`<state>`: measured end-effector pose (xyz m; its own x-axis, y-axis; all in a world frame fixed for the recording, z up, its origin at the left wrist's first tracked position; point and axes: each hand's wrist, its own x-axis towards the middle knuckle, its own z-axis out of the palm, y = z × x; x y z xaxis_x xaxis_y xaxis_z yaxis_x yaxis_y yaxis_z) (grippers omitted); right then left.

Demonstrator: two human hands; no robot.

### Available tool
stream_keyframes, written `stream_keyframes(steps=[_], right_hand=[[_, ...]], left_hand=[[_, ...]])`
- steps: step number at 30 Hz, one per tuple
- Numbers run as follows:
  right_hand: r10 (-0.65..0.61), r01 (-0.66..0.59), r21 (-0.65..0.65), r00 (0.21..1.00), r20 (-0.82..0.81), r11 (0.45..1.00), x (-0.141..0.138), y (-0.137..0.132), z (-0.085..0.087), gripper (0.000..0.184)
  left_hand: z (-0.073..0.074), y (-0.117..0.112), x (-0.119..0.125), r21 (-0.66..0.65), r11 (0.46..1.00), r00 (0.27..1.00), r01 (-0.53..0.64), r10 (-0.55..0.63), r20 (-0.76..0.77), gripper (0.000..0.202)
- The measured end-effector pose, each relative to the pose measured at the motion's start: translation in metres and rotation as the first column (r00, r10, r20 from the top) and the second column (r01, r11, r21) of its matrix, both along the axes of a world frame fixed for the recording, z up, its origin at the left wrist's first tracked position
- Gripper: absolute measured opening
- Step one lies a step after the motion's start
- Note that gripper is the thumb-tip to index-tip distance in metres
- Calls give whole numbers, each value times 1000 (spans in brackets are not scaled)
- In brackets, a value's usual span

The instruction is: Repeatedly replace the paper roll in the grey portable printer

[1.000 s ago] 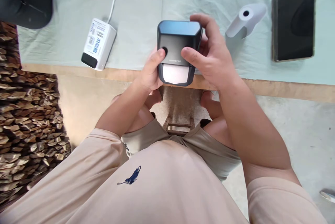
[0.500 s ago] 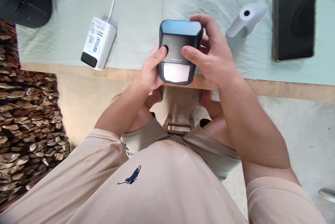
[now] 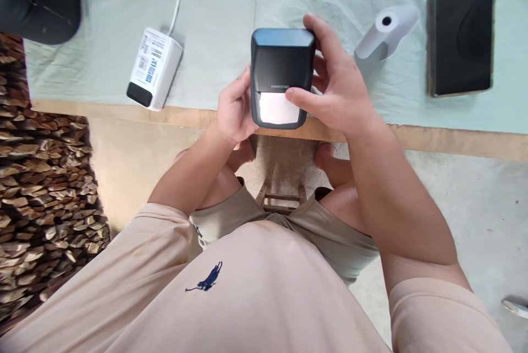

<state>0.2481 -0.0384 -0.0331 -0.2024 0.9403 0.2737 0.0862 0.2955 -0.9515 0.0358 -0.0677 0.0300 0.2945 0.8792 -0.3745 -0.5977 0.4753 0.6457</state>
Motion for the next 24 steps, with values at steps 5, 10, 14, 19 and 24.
stream_keyframes(steps=[5, 10, 14, 19, 24], right_hand=[[59, -55, 47, 996, -69, 997, 10, 3, -6, 109], [12, -12, 2, 1000, 6, 1000, 15, 2, 12, 109], [-151, 145, 73, 985, 86, 987, 1, -1, 41, 89], [-430, 392, 314, 901, 61, 865, -17, 9, 71, 76], [-455, 467, 241, 884, -108, 851, -23, 15, 78, 79]], left_hand=[[0, 1, 1, -53, 998, 999, -46, 46, 4, 27], [-1, 7, 4, -189, 974, 991, -123, 110, -76, 41], [2, 10, 6, -146, 988, 998, -51, 48, -28, 43], [8, 5, 3, -116, 993, 1000, 5, -4, 8, 56], [8, -4, -2, 117, 988, 994, 99, -105, 43, 24]])
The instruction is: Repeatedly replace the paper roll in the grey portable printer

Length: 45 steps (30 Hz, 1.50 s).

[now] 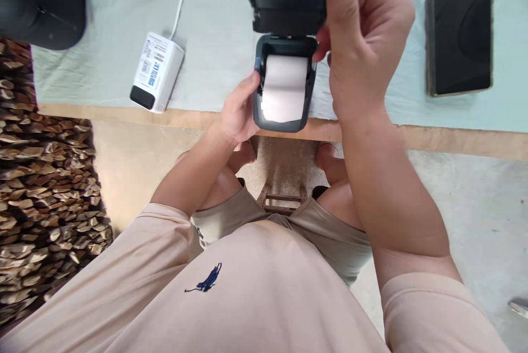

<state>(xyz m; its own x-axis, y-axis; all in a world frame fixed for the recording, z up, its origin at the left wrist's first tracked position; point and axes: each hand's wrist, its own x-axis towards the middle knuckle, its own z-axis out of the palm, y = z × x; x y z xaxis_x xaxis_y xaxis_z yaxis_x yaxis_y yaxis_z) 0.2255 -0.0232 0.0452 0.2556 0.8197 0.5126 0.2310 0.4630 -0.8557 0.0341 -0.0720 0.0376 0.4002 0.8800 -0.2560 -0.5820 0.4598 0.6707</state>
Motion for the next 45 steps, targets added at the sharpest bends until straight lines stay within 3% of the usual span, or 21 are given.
stream_keyframes(steps=[5, 8, 11, 14, 15, 19, 22, 26, 29, 31, 33, 36, 41, 45], right_hand=[[47, -47, -8, 998, -39, 999, 2, -9, 1, 68], [62, -58, -23, 974, 220, 998, 6, -15, 9, 49], [168, -48, -206, 769, 617, 977, 11, -20, 20, 10], [251, 72, -342, 545, 800, 937, 16, -25, 27, 28], [267, 100, -359, 494, 827, 928, 18, -25, 28, 33], [382, 16, -423, 397, 834, 906, 27, -20, 24, 43], [419, -52, -447, 463, 781, 893, 28, -18, 22, 47], [382, -137, -412, 704, 599, 901, 22, -24, 30, 44], [300, -213, -269, 891, 341, 939, 28, -25, 31, 28], [260, -238, -186, 960, 101, 953, 41, -18, 25, 18], [282, -295, -212, 955, -89, 932, 57, -9, 14, 30], [265, -308, -353, 950, -167, 883, 69, 0, -8, 47], [64, -117, -323, 983, -170, 939, 56, -4, -47, 57], [70, -88, -396, 996, -58, 914, 53, -9, -60, 61]], left_hand=[[-3, 1, 1, -7, 1000, 999, -23, 23, -34, 26], [-3, 2, 1, -35, 999, 999, -9, 8, -35, 12], [-1, 0, 1, -32, 999, 1000, 8, -9, -29, 9], [1, -1, 2, -25, 999, 998, 35, -36, -47, 9], [2, -1, 2, -26, 1000, 999, -12, 11, -48, 10], [1, -1, 3, -40, 999, 999, 31, -32, -30, 5], [-1, -2, 4, -24, 999, 999, 21, -22, -37, 5], [-2, -1, 3, -24, 1000, 1000, 12, -13, -26, 6], [-2, 2, 1, -59, 998, 1000, 3, -5, -27, 9], [-2, 5, 0, -82, 997, 998, -5, 0, -58, 19], [-2, 6, 0, -100, 995, 996, -3, -6, -85, 28], [-1, 7, 1, -112, 994, 997, -12, 3, -79, 35], [-2, 9, 3, -147, 989, 996, -14, 1, -93, 39], [-6, 10, 2, -132, 991, 995, -10, -2, -95, 31]])
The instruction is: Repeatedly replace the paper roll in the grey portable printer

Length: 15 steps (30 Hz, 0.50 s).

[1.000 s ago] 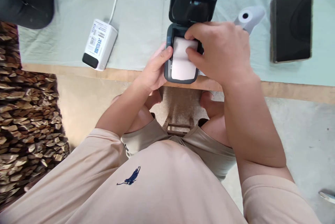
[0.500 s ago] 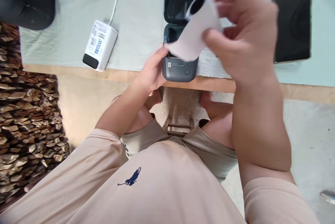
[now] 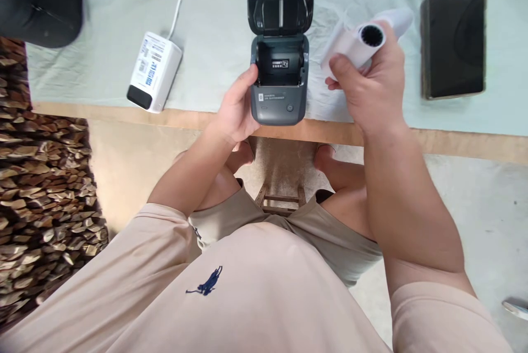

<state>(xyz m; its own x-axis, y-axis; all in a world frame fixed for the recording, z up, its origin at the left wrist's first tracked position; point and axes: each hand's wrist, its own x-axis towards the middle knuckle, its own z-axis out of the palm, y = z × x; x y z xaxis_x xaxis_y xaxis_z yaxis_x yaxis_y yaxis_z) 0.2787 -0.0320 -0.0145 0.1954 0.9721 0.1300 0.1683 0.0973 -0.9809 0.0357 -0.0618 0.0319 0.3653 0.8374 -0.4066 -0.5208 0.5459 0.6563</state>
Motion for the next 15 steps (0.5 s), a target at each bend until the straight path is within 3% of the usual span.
stream_keyframes(steps=[4, 9, 12, 15], right_hand=[[35, -42, 22, 967, 253, 999, 1, -10, 9, 45], [17, -17, -4, 831, 556, 1000, -2, -18, 21, 62], [58, -17, -74, 794, 605, 997, -1, -19, 19, 74], [90, -33, -109, 813, 575, 994, -3, -21, 18, 81]], left_hand=[[-1, 0, -1, 7, 1000, 1000, 19, -19, 16, 28], [0, -2, 0, 5, 1000, 1000, 4, -4, -5, 31], [-1, -2, 0, -3, 1000, 1000, -9, 9, 1, 30], [-2, -1, -2, -12, 1000, 1000, -2, 2, 24, 28]])
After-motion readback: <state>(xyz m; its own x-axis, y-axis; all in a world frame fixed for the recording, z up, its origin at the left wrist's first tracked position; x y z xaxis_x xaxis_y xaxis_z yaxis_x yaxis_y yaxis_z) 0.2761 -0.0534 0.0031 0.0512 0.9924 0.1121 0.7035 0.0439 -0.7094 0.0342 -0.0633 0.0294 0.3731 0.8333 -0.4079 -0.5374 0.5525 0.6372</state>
